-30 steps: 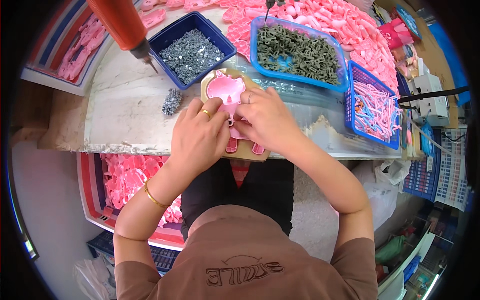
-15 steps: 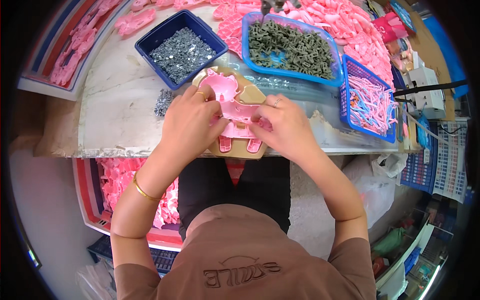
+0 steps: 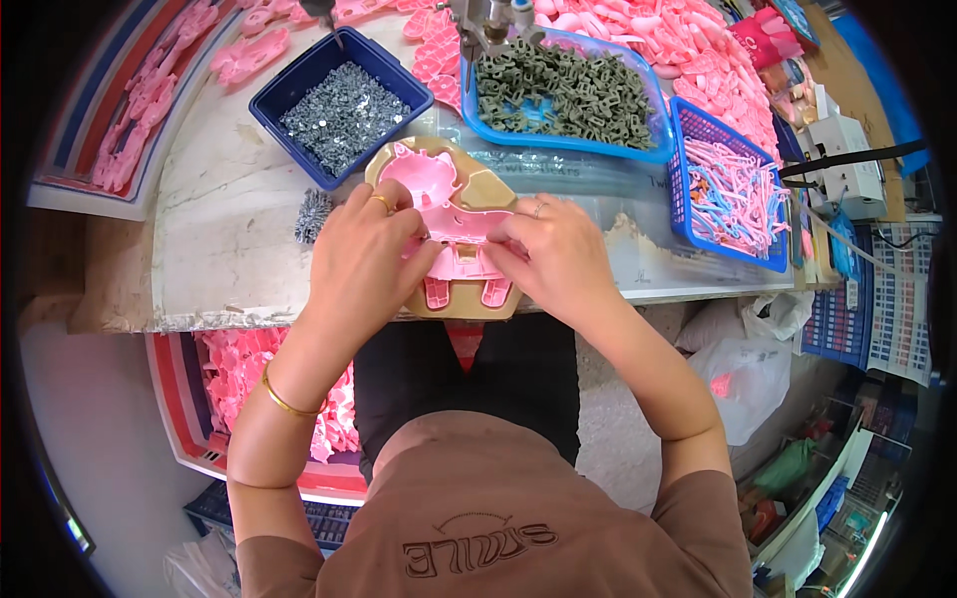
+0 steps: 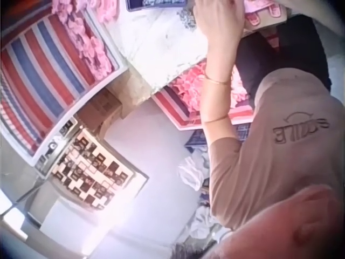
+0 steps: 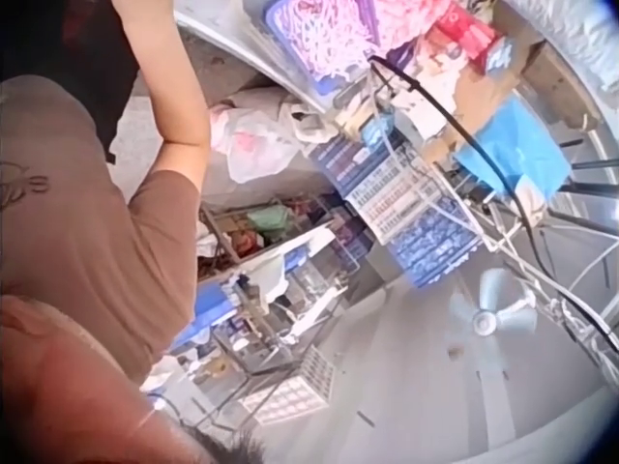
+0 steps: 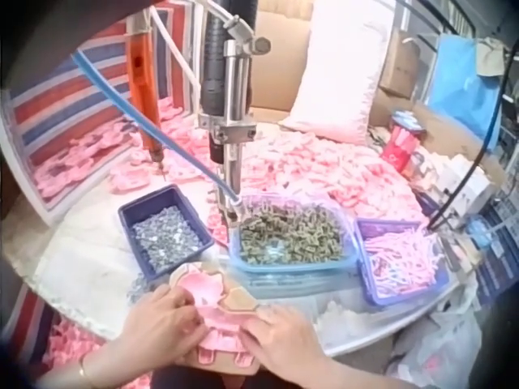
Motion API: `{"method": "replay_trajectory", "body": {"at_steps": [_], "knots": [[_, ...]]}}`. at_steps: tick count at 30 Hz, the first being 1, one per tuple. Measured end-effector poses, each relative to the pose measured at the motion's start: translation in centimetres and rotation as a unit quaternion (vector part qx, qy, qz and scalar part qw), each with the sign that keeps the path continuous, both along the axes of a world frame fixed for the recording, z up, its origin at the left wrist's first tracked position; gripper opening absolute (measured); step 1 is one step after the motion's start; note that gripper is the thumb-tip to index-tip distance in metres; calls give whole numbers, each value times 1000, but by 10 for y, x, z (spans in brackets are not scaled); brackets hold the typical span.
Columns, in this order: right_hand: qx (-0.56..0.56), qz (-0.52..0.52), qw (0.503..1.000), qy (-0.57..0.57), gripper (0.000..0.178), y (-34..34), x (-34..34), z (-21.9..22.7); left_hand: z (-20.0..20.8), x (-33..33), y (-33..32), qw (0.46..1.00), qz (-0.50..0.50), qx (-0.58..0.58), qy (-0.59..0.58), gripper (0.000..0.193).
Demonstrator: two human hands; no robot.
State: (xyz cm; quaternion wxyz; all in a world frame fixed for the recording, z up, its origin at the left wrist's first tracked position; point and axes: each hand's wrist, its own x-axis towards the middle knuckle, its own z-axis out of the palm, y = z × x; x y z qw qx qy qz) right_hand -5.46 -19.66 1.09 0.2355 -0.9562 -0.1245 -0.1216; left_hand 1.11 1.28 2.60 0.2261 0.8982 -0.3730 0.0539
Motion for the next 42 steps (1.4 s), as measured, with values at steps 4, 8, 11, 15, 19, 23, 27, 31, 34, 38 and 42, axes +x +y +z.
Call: {"method": "replay_trajectory", "body": {"at_steps": [4,8,11,15,19,23,27,31,34,38,42], "knots": [[-56,15,995,76,14,4,11,21,2,1,5,1000,0,5,-4,19],[89,63,991,-77,34,21,46,60,-4,3,10,998,0,-61,10,16],[244,140,936,-214,53,68,94,113,-6,13,24,987,87,-116,-69,10],[492,150,820,-250,57,114,104,145,-11,59,51,981,134,-40,-133,6],[359,312,879,30,46,122,143,174,-25,102,52,991,80,-57,-93,8],[354,212,905,102,41,109,133,180,-38,129,26,993,-14,-59,-105,14],[420,187,887,39,45,107,121,169,-72,170,19,987,-86,-59,-120,16],[456,140,863,164,47,81,108,166,-44,151,16,992,-35,47,-114,14],[413,94,901,95,44,73,111,153,-27,139,22,990,-15,105,-88,14],[426,136,886,122,41,53,112,147,-23,122,28,994,-17,5,-112,12],[392,139,906,83,40,39,110,117,3,74,11,994,-38,-68,-70,10]]}}
